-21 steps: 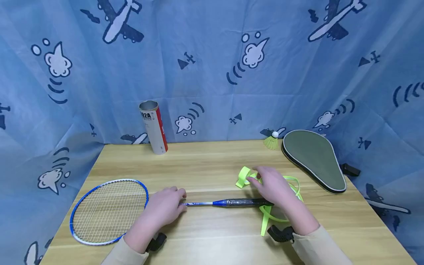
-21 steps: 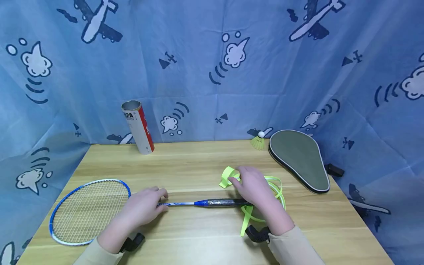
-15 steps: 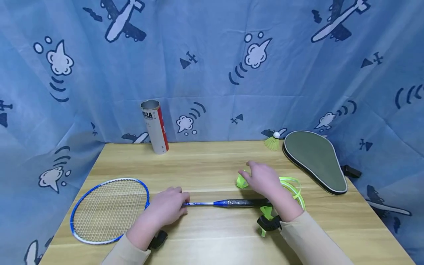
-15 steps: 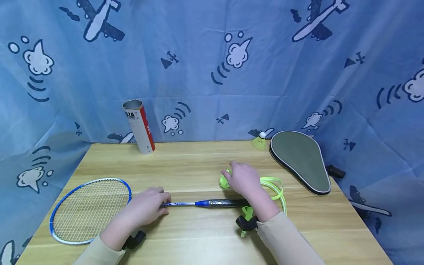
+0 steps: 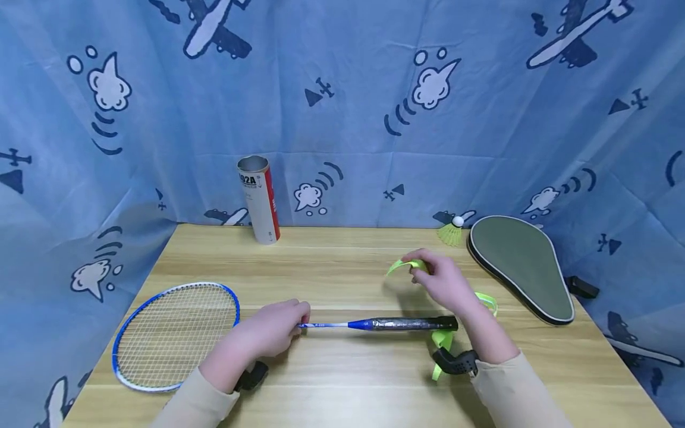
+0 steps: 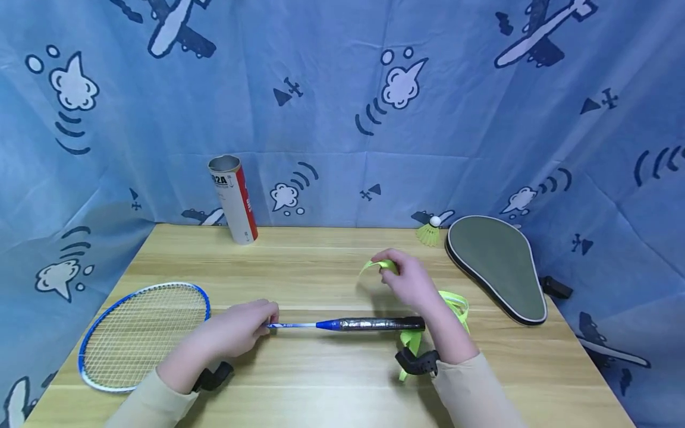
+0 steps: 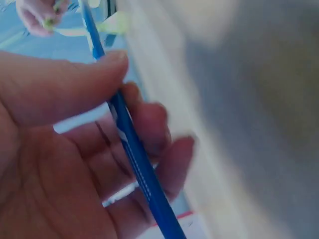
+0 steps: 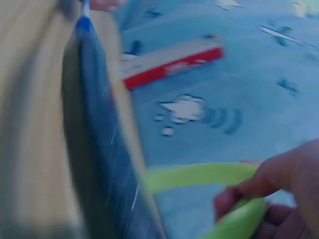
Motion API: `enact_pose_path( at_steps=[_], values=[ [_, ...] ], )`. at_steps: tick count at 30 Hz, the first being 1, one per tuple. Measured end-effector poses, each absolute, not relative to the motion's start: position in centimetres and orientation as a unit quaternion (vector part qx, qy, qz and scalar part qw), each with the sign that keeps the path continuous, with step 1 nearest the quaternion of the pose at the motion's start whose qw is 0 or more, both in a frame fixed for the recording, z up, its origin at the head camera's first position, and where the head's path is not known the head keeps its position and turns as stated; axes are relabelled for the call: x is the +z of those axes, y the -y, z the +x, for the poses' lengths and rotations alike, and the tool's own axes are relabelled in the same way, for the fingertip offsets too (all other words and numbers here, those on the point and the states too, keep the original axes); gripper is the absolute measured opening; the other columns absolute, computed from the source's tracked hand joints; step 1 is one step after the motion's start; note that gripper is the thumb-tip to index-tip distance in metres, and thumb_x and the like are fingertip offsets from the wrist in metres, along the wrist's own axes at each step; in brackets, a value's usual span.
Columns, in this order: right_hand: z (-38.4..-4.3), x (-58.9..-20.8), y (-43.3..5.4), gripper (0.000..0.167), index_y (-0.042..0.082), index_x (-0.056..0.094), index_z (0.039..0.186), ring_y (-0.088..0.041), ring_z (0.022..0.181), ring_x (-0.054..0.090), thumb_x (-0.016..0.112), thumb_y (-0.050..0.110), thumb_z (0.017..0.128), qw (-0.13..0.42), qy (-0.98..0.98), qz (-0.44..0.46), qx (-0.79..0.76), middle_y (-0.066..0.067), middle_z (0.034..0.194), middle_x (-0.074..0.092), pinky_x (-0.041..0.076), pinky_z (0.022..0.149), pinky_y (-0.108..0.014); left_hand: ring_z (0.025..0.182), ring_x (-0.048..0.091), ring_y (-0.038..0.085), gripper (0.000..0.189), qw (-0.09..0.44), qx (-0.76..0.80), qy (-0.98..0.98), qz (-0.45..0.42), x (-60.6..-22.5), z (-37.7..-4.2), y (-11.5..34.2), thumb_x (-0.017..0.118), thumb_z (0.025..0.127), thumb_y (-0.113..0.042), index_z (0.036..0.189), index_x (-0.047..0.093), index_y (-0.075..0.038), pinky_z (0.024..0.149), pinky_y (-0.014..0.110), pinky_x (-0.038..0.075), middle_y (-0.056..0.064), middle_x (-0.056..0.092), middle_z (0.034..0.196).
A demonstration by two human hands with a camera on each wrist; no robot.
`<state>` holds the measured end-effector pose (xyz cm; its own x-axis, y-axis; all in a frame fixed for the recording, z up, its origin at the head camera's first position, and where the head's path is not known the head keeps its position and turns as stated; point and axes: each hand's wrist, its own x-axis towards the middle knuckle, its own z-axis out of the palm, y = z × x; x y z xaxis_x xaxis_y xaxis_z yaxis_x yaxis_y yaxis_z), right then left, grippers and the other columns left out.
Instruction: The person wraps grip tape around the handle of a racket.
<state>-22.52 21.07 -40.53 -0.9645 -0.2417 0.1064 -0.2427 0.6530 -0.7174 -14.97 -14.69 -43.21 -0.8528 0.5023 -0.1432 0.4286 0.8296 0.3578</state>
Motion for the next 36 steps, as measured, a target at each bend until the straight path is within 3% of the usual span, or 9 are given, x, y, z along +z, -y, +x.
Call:
enact_pose_path(
  at_steps=[7, 12, 15, 18, 20, 24, 27, 30, 36],
  values=[
    [-21.6, -35.9, -27.0, 0.022, 0.004, 0.072, 0.121, -0.009, 0.062, 0.049, 0.062, 0.009, 0.102, 0.116, 0.858, 0.109, 0.489, 0.004, 0.086, 0.062, 0.04, 0.048, -0.027, 0.073, 0.053, 0.005, 0.01, 0.062, 0.242, -0.925, 0.287, -39.3, -14.3, 15.6, 0.063, 0.104, -0.024, 0.103, 0.071, -0.029, 0.07, 0.027, 0.047, -0.017, 0.057, 0.081],
    [-20.5, -33.8, -27.7, 0.026, -0.012, 0.069, 0.116, -0.014, 0.064, 0.061, 0.069, 0.007, 0.098, 0.189, 0.725, 0.097, 0.655, -0.002, 0.086, 0.072, 0.045, 0.051, -0.022, 0.062, 0.046, 0.002, 0.012, -0.014, 0.235, -0.937, 0.257, -36.8, -13.5, 15.2, 0.063, 0.104, -0.032, 0.093, 0.066, -0.034, 0.06, 0.023, 0.042, -0.018, 0.048, 0.069],
    [-19.5, -33.0, -27.0, 0.03, -0.009, 0.067, 0.123, -0.016, 0.06, 0.064, 0.071, 0.004, 0.096, 0.212, 0.684, 0.091, 0.692, -0.008, 0.085, 0.074, 0.049, 0.051, -0.022, 0.057, 0.043, 0.002, 0.014, -0.051, 0.218, -0.944, 0.241, -35.4, -13.5, 15.5, 0.063, 0.104, -0.032, 0.091, 0.065, -0.033, 0.055, 0.024, 0.038, -0.016, 0.043, 0.064],
    [-18.2, -32.4, -26.5, 0.038, -0.005, 0.058, 0.137, -0.019, 0.06, 0.063, 0.063, -0.003, 0.1, 0.202, 0.671, 0.126, 0.702, -0.01, 0.091, 0.074, 0.049, 0.051, -0.023, 0.059, 0.044, 0.002, 0.011, -0.092, 0.202, -0.946, 0.235, -34.3, -13.8, 16.0, 0.066, 0.103, -0.032, 0.092, 0.068, -0.032, 0.055, 0.024, 0.039, -0.018, 0.047, 0.067],
    [-17.3, -32.2, -26.2, 0.038, -0.009, 0.054, 0.138, -0.02, 0.061, 0.064, 0.052, -0.012, 0.101, 0.195, 0.656, 0.167, 0.71, -0.012, 0.093, 0.073, 0.05, 0.051, -0.024, 0.059, 0.045, 0.003, 0.008, -0.112, 0.193, -0.948, 0.227, -33.8, -14.0, 16.2, 0.068, 0.102, -0.032, 0.093, 0.069, -0.031, 0.055, 0.025, 0.039, -0.019, 0.05, 0.069],
    [-16.3, -32.4, -24.3, 0.031, -0.024, 0.056, 0.117, -0.024, 0.066, 0.067, 0.035, -0.027, 0.095, 0.18, 0.577, 0.265, 0.751, -0.019, 0.089, 0.07, 0.057, 0.059, -0.027, 0.055, 0.043, 0.006, 0.014, -0.108, 0.184, -0.956, 0.201, -33.4, -14.4, 15.7, 0.066, 0.102, -0.032, 0.089, 0.063, -0.029, 0.05, 0.026, 0.036, -0.016, 0.047, 0.065],
    [-16.0, -32.5, -22.2, 0.026, -0.025, 0.061, 0.106, -0.026, 0.07, 0.069, 0.037, -0.027, 0.095, 0.173, 0.549, 0.313, 0.756, -0.021, 0.086, 0.07, 0.061, 0.067, -0.03, 0.051, 0.041, 0.009, 0.022, -0.11, 0.179, -0.961, 0.181, -33.3, -14.8, 14.8, 0.062, 0.104, -0.037, 0.084, 0.058, -0.027, 0.048, 0.028, 0.032, -0.012, 0.044, 0.06],
    [-15.9, -32.6, -19.9, 0.026, -0.024, 0.063, 0.111, -0.025, 0.074, 0.073, 0.041, -0.02, 0.1, 0.155, 0.573, 0.334, 0.732, -0.02, 0.09, 0.073, 0.063, 0.071, -0.032, 0.049, 0.039, 0.011, 0.026, -0.141, 0.181, -0.96, 0.159, -33.4, -14.9, 14.1, 0.061, 0.104, -0.042, 0.083, 0.057, -0.028, 0.046, 0.029, 0.029, -0.011, 0.042, 0.058],
    [-15.8, -33.2, -16.6, 0.024, -0.013, 0.063, 0.124, -0.02, 0.077, 0.076, 0.051, -0.008, 0.103, 0.1, 0.662, 0.292, 0.683, -0.009, 0.091, 0.076, 0.064, 0.072, -0.035, 0.045, 0.033, 0.01, 0.029, -0.216, 0.169, -0.949, 0.157, -33.2, -14.3, 13.5, 0.068, 0.099, -0.043, 0.079, 0.056, -0.027, 0.042, 0.028, 0.025, -0.013, 0.042, 0.057]
  ],
)
